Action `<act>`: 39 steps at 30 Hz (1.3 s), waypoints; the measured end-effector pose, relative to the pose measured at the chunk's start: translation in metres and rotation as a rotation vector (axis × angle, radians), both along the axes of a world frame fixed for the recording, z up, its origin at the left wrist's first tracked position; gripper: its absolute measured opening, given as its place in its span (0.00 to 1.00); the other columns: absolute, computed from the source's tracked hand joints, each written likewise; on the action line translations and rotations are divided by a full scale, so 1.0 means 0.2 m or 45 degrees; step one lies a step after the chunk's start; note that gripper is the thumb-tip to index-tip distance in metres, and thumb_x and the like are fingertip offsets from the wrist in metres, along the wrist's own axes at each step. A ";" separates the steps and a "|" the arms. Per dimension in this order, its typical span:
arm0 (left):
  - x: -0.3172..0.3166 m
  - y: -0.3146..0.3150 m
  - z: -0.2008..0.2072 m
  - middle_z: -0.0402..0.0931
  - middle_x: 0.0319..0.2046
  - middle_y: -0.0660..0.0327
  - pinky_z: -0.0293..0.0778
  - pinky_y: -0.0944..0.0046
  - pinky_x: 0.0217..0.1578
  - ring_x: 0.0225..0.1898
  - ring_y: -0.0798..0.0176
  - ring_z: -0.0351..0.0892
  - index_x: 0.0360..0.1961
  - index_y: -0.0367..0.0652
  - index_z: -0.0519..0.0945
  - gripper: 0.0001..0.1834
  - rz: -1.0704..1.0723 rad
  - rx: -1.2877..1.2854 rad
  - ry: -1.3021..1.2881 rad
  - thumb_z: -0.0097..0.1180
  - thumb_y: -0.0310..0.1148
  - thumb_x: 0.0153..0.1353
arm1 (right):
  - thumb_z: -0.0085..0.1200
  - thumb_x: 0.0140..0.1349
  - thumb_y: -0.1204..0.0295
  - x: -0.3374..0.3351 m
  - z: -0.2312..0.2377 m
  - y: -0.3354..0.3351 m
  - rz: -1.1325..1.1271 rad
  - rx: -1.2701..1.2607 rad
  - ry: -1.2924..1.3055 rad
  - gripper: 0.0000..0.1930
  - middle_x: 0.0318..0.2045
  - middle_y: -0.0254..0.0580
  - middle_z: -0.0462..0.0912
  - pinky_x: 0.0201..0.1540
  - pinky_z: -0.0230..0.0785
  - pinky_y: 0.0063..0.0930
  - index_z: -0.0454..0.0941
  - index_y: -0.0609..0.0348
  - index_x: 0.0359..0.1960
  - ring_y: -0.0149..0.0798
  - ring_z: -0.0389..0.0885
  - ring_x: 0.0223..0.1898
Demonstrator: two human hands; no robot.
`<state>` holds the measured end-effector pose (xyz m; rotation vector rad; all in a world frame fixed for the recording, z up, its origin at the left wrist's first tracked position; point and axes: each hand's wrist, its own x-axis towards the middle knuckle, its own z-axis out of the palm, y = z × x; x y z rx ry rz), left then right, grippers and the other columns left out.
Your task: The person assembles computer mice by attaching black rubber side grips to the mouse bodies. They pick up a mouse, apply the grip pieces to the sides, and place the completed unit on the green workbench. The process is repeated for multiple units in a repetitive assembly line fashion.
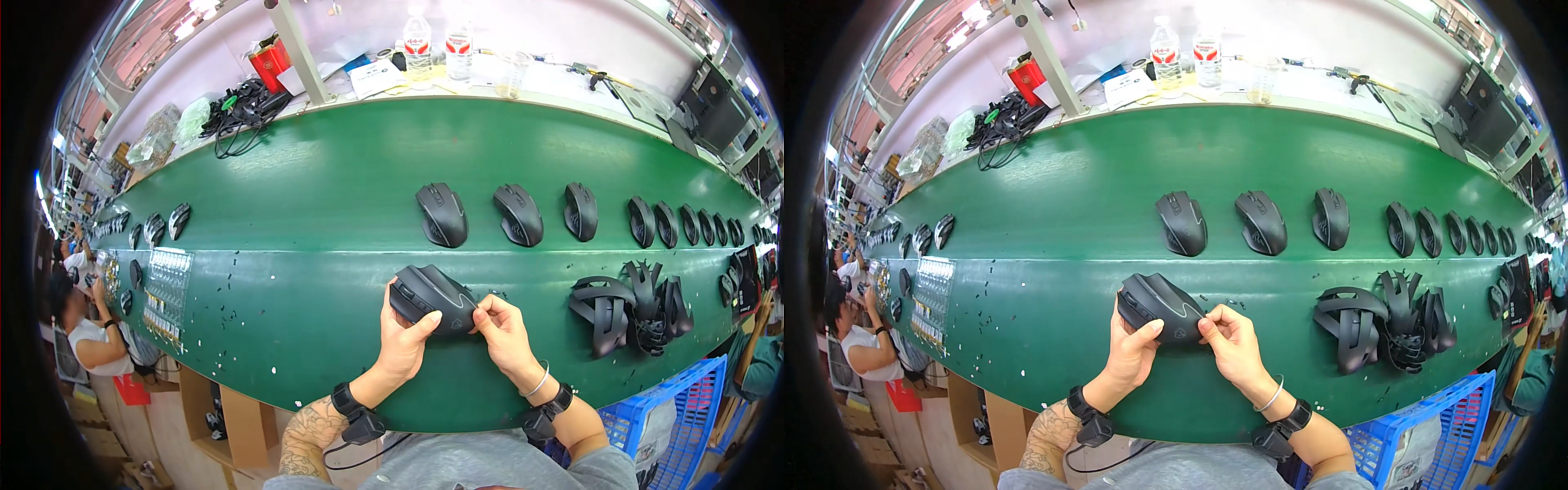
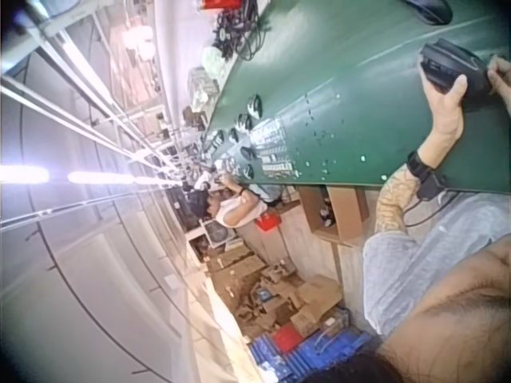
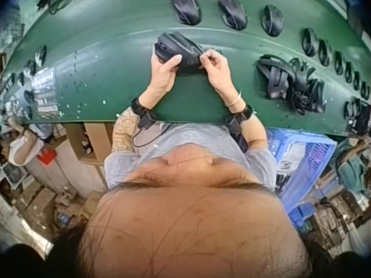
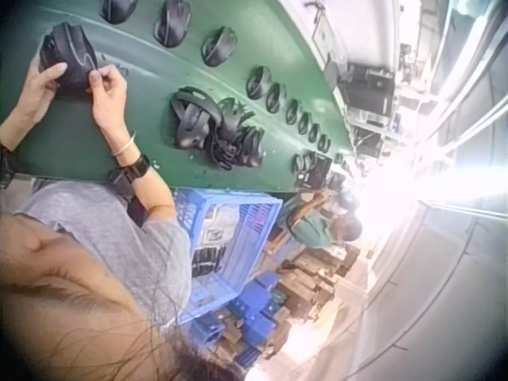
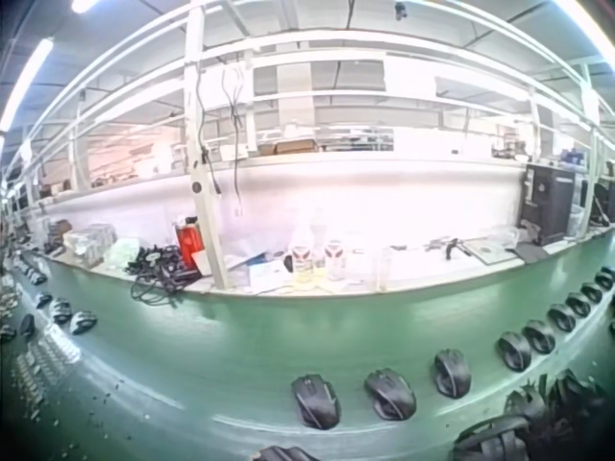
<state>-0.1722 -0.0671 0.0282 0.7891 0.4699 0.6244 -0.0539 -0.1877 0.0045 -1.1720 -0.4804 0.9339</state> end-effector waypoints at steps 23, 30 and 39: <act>-0.03 0.09 -0.02 0.80 0.38 0.60 0.74 0.64 0.45 0.40 0.66 0.79 0.41 0.37 0.77 0.24 0.088 0.017 0.359 0.39 0.48 0.70 | 0.49 0.68 0.61 0.07 0.04 -0.01 0.091 -0.062 -0.113 0.16 0.23 0.26 0.72 0.33 0.65 0.18 0.73 0.60 0.27 0.22 0.69 0.26; -0.02 0.07 0.01 0.80 0.34 0.59 0.75 0.66 0.39 0.35 0.67 0.80 0.37 0.36 0.79 0.32 0.075 0.069 0.350 0.32 0.55 0.71 | 0.46 0.69 0.57 0.09 0.02 -0.02 0.113 -0.106 0.095 0.18 0.23 0.29 0.73 0.32 0.64 0.19 0.75 0.58 0.28 0.25 0.70 0.25; -0.04 -0.04 -0.05 0.81 0.34 0.55 0.72 0.64 0.38 0.35 0.61 0.81 0.38 0.32 0.79 0.42 -0.212 0.673 0.338 0.23 0.63 0.68 | 0.44 0.69 0.54 0.12 0.03 -0.03 0.234 0.030 0.813 0.21 0.25 0.33 0.77 0.32 0.65 0.22 0.77 0.59 0.32 0.27 0.69 0.24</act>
